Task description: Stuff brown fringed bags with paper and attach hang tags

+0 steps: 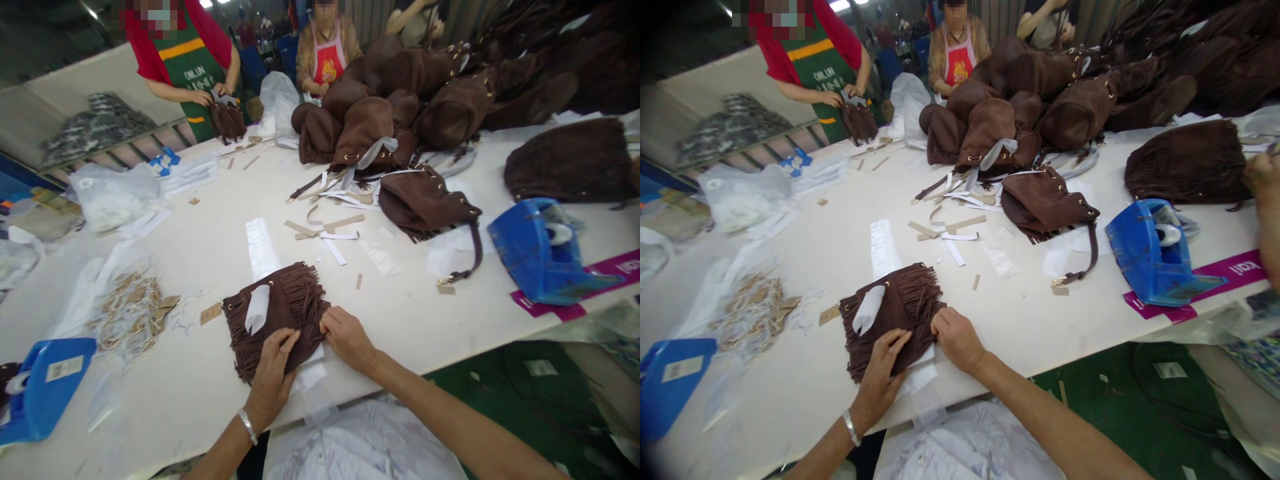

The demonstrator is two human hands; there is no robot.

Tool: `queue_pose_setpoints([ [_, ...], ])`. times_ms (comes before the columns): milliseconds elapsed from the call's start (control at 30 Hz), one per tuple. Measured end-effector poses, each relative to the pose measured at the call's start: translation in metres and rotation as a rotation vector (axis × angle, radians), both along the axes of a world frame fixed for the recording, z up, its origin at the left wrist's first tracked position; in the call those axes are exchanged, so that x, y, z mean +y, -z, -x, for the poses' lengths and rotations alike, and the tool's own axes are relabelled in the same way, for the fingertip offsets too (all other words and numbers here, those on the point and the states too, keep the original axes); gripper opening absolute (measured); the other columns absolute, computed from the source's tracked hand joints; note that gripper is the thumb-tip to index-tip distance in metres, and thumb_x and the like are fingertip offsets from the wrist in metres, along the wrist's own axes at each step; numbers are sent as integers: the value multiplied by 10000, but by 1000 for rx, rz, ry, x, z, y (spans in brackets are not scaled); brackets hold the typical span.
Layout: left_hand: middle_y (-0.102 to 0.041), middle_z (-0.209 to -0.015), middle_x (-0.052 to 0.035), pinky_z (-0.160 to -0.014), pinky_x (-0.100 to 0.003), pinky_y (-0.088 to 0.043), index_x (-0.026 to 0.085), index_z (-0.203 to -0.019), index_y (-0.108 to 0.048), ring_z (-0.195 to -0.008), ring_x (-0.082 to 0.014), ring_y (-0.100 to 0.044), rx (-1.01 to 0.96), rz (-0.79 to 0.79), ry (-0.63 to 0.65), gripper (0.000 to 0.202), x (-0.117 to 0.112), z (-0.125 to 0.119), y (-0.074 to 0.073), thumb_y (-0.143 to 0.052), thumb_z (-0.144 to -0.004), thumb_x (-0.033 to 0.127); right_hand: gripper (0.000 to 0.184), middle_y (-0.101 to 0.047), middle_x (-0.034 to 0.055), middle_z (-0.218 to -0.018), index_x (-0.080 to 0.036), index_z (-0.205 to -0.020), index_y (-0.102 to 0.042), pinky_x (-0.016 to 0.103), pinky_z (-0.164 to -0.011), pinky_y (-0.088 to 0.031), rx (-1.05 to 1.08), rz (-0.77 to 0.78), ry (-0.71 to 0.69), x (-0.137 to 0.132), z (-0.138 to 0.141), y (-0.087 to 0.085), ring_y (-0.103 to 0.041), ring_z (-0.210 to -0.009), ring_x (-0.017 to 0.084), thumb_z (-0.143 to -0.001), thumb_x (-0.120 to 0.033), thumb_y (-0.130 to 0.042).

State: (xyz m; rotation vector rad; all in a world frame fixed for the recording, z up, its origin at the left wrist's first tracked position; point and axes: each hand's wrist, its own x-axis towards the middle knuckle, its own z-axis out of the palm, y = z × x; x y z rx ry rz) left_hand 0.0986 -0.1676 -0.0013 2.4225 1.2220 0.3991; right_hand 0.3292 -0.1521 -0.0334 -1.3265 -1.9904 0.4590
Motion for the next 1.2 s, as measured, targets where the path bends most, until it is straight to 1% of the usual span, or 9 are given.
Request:
queue_pose_setpoints([
  [133,-305,-1530,-112,-1145,-582,-255,264,-1502,-255,-1450,-327,-173,121,-119,36,646,2,-6,1,-547,-927,286,189,-533,54,-816,-189,-792,-536,330,-768,-401,-239,-109,-40,-2,3,8,-446,-802,205,-905,-60,-458],
  [233,-293,-1555,-94,-1147,-607,-233,277,-1502,-265,-1461,-326,-152,185,-207,31,630,1,-10,4,-537,-933,282,184,-539,65,-828,-188,-810,-544,348,-772,-402,-330,-143,-34,-5,5,11,-443,-802,218,-915,-69,-451],
  [400,-271,-1570,-92,-1148,-614,-221,274,-1496,-285,-1468,-327,-133,199,-251,28,606,-3,-12,5,-519,-939,238,208,-529,42,-798,-196,-768,-504,330,-748,-414,-136,-61,9,-8,4,7,-458,-798,200,-899,-47,-441],
  [533,-277,-1569,-87,-1148,-603,-234,275,-1497,-282,-1469,-318,-132,189,-268,-5,602,-6,-11,7,-506,-942,218,225,-557,39,-853,-197,-866,-510,324,-774,-435,47,1,42,-10,4,1,-498,-853,197,-843,10,-425],
  [700,-281,-1566,-99,-1147,-584,-258,232,-1513,-233,-1469,-306,-142,193,-302,-46,641,-7,-11,13,-485,-929,158,194,-559,52,-821,-190,-874,-546,343,-740,-427,-171,-99,-9,-11,6,2,-478,-798,216,-897,-37,-429],
  [833,-296,-1550,-157,-1161,-583,-229,119,-1522,-160,-1469,-309,-132,181,-314,-69,713,-8,-12,18,-521,-912,192,178,-549,59,-801,-187,-824,-561,350,-731,-412,-314,-130,-12,-11,9,4,-459,-787,222,-922,-89,-450],
  [933,-281,-1552,-174,-1160,-592,-225,87,-1511,-192,-1469,-323,-116,216,-319,-72,715,-10,-14,18,-542,-912,260,189,-539,53,-796,-186,-800,-540,338,-727,-414,-234,-90,8,-10,11,3,-462,-800,216,-886,-45,-449],
  [1067,-263,-1560,-161,-1156,-599,-226,125,-1490,-290,-1467,-340,-113,258,-315,-78,651,-12,-15,16,-544,-912,287,214,-530,40,-812,-192,-801,-504,321,-749,-420,-45,-30,-24,-10,7,1,-482,-833,203,-807,12,-441],
  [1200,-267,-1561,-153,-1156,-594,-227,156,-1484,-320,-1462,-346,-140,259,-291,-100,642,-13,-15,15,-555,-907,313,199,-529,36,-817,-198,-810,-501,323,-760,-415,-9,-9,-75,-11,3,1,-489,-841,201,-805,-6,-449],
])
